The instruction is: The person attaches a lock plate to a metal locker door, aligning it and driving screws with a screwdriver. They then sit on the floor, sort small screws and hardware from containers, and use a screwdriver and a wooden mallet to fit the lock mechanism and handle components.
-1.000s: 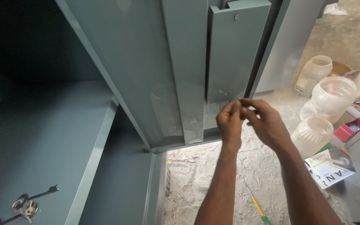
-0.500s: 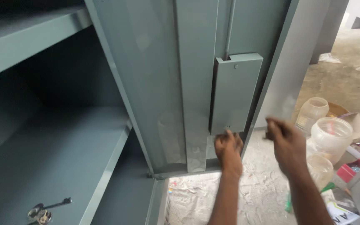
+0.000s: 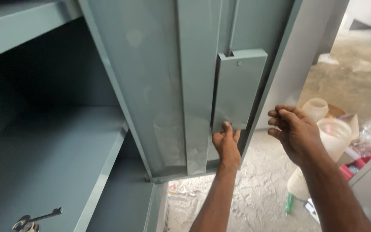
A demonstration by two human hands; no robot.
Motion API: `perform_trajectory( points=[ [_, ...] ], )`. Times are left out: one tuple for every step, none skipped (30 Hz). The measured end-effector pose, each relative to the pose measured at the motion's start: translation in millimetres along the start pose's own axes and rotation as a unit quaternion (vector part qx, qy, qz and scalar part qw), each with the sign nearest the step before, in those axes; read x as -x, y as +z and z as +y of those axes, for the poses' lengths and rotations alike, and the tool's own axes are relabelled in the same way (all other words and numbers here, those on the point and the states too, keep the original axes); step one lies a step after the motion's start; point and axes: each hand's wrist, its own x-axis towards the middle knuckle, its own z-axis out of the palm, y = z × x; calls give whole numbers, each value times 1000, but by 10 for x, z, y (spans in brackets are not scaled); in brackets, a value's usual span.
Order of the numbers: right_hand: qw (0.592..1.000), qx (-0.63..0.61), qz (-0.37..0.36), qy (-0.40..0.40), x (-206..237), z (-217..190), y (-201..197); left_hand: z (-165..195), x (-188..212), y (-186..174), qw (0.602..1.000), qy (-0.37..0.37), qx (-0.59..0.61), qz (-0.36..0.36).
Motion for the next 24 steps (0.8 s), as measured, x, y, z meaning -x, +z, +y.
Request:
perform_trajectory(
  points=[
    [1000, -1, 6, 9, -35, 54, -32, 1, 16, 9, 1000, 11, 1, 2],
    [1000, -1, 7, 13, -74, 93, -51, 7, 33, 20, 1000, 7, -6, 11],
    [1000, 3, 11, 6, -101, 129, -55, 12, 50, 36, 1000, 7, -9, 17],
    [1000, 9, 15, 1, -112, 164, -45, 16, 69, 54, 1000, 6, -12, 25],
    [1000, 16, 21, 0, -114, 191, -20, 12, 91, 70, 999, 7, 0, 31],
    [999, 24, 12, -18, -105, 208, 19, -3, 128, 81, 999, 6, 14, 41],
    [999, 34, 0, -35, -95, 214, 73, -17, 152, 86, 998, 6, 29, 52],
    [998, 40, -12, -54, -85, 208, 147, -32, 175, 81, 999, -4, 24, 47],
    [997, 34, -18, -73, -88, 190, 245, -49, 185, 76, 999, -13, 18, 38],
    [995, 29, -22, -93, -98, 150, 359, -61, 185, 68, 999, -23, 13, 28],
    [993, 27, -23, -109, -87, 90, 457, -60, 161, 52, 999, -24, -1, 40],
    [986, 79, -5, -146, -74, 17, 557, -43, 124, 26, 998, -29, -16, 53],
    [974, 130, 12, -183, -93, -67, 684, -31, 101, 2, 997, -33, -34, 64],
    [958, 179, 28, -221, -113, -153, 828, -20, 92, -12, 997, -39, -22, 64],
    [929, 251, 55, -265, -115, -230, 957, 1, 69, -16, 997, -40, -8, 62],
    [892, 321, 81, -308, -115, -307, 1073, 25, 52, -8, 997, -39, 8, 59],
    [846, 389, 107, -348, -107, -369, 1173, 42, 48, 11, 997, -42, 18, 62],
    [841, 391, 123, -352, -95, -417, 1257, 50, 64, 38, 996, -46, 26, 66],
    [836, 394, 140, -356, -83, -448, 1324, 58, 86, 65, 996, -52, 35, 71],
    [830, 397, 156, -358, -74, -465, 1374, 69, 109, 84, 996, -56, 34, 66],
    [821, 402, 158, -372, -71, -471, 1406, 75, 131, 100, 996, -59, 33, 63],
    [812, 408, 160, -385, -70, -469, 1422, 79, 158, 107, 996, -64, 32, 59],
    [803, 413, 164, -396, -78, -459, 1424, 80, 176, 106, 995, -68, 37, 56],
    [797, 418, 165, -404, -91, -446, 1420, 82, 183, 99, 995, -72, 42, 52]
  ],
)
